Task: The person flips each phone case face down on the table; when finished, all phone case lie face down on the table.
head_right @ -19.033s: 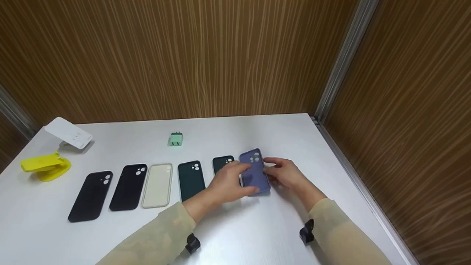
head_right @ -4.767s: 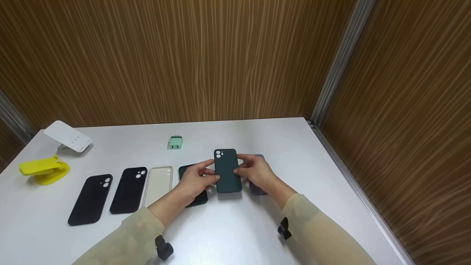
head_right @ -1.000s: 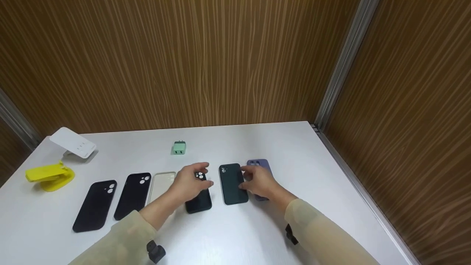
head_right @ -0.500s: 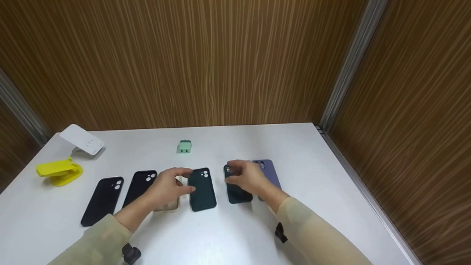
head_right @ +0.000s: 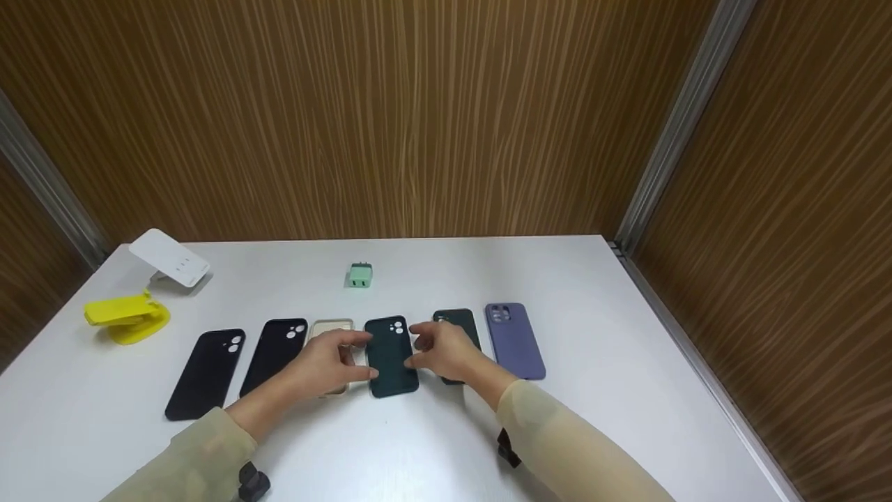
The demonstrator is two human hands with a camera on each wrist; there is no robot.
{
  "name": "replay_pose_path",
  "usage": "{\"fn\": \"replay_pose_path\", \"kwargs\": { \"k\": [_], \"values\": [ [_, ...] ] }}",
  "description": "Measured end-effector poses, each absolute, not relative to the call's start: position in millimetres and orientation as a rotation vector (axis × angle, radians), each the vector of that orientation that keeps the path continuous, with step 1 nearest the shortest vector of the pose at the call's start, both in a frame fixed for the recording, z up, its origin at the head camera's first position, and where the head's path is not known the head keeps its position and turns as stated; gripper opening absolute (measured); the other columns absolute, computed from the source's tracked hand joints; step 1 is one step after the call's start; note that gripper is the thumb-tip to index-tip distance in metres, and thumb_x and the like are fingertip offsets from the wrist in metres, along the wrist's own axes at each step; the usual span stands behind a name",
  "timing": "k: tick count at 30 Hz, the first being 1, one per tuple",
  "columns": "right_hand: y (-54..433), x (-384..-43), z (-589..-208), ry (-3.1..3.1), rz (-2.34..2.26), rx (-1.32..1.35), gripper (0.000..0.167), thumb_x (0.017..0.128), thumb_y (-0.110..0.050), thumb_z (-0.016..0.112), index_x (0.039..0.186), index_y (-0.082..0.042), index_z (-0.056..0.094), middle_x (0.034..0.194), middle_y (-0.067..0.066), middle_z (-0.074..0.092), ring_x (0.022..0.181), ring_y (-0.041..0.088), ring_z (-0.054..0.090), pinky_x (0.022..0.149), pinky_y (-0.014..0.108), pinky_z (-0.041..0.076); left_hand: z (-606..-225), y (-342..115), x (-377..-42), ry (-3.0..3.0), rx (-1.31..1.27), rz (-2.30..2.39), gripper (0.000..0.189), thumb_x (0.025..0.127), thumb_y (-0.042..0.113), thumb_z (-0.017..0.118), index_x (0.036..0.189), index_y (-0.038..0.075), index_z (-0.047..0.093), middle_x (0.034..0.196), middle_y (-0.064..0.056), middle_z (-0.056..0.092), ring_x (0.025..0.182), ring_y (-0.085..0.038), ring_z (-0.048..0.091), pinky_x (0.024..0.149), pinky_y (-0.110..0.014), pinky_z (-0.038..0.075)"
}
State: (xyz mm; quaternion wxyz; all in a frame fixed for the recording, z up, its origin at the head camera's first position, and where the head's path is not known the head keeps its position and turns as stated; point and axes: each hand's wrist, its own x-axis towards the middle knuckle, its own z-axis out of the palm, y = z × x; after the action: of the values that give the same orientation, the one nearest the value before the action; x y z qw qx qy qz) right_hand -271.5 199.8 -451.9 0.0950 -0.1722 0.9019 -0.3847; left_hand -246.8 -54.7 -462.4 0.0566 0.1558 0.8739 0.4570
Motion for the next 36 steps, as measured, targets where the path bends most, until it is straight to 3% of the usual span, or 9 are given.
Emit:
{"fn": "replay_pose_path", "kwargs": {
  "k": [7, 18, 26, 36],
  "values": [
    [197.5, -271.1, -459.3, 2.652, -1.128, -0.45, 0.062, 0.089, -0.013, 0.087, 0.145, -0.001, 0.063, 0.112, 0.005, 0.07, 0.091, 0.019, 0.059, 0.074, 0.03, 0.052, -471.6, -58.0, -248.8, 2.659, 0.464, 1.39, 0.067, 0.083, 0.023, 0.093, 0.139, -0.002, 0.066, 0.127, -0.014, 0.064, 0.105, -0.025, 0.059, 0.098, -0.045, 0.052],
    [196.8, -270.1, -461.5, 2.65, -1.093, -0.475, 0.065, 0.087, -0.009, 0.088, 0.146, 0.0, 0.062, 0.11, 0.005, 0.067, 0.094, 0.02, 0.056, 0.083, 0.035, 0.05, -479.0, -56.6, -247.5, 2.711, 0.542, 1.381, 0.067, 0.08, 0.021, 0.093, 0.136, -0.007, 0.067, 0.124, -0.014, 0.064, 0.107, -0.027, 0.061, 0.101, -0.047, 0.051],
    [196.5, -271.2, -461.0, 2.651, -1.09, -0.503, 0.066, 0.086, -0.008, 0.089, 0.145, 0.0, 0.062, 0.11, 0.006, 0.066, 0.095, 0.021, 0.055, 0.084, 0.038, 0.047, -475.9, -57.3, -247.4, 2.712, 0.549, 1.36, 0.067, 0.081, 0.021, 0.093, 0.136, -0.006, 0.067, 0.129, -0.014, 0.062, 0.119, -0.03, 0.061, 0.109, -0.047, 0.048],
    [194.4, -270.0, -461.4, 2.681, -1.055, -0.515, 0.065, 0.086, -0.009, 0.089, 0.145, 0.001, 0.063, 0.108, 0.004, 0.066, 0.095, 0.02, 0.056, 0.083, 0.036, 0.049, -475.5, -56.1, -248.9, 2.692, 0.51, 1.325, 0.068, 0.084, 0.021, 0.092, 0.14, -0.006, 0.064, 0.129, -0.012, 0.06, 0.112, -0.026, 0.058, 0.104, -0.046, 0.05]
  ]
}}
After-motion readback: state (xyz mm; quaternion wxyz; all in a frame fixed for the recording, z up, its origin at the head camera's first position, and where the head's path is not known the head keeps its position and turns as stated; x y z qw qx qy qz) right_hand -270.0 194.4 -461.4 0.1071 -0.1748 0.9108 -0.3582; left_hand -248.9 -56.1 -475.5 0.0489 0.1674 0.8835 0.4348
